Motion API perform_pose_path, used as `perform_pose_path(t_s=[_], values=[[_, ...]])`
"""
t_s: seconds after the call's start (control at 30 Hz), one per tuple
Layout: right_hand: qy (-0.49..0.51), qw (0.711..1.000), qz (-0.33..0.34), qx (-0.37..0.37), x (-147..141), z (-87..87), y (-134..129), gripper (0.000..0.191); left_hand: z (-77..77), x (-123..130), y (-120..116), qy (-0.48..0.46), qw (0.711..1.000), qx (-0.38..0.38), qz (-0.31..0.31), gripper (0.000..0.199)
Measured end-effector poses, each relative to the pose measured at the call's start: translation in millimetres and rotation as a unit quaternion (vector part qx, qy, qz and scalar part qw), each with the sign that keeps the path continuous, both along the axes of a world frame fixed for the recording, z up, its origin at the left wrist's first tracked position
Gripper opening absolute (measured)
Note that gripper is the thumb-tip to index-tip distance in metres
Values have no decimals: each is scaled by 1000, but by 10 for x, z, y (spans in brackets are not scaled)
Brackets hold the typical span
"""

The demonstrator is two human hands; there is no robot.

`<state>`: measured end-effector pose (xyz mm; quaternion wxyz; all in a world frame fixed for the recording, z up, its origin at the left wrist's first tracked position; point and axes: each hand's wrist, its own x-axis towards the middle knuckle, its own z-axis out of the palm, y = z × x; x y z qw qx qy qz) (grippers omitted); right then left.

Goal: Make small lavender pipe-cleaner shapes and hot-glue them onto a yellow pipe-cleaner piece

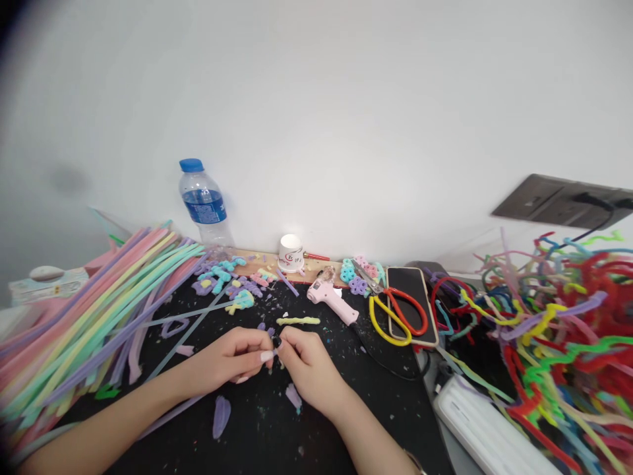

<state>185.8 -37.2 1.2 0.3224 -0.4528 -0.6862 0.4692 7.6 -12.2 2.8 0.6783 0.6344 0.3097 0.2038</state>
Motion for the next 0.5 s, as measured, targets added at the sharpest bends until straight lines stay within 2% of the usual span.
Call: perform_pose_path(t_s=[0.13,0.3,0.5], values=[[-15,1000,-15,19,-4,-8,-3,32,3,-3,7,-3,1000,-24,2,24],[-28,998,-43,36,17,-32,1,34,-14,-9,13,8,1000,-14,8,27],[30,999,-36,15,50,-78,10,36,-16,-12,22,5,1000,-12,17,27]])
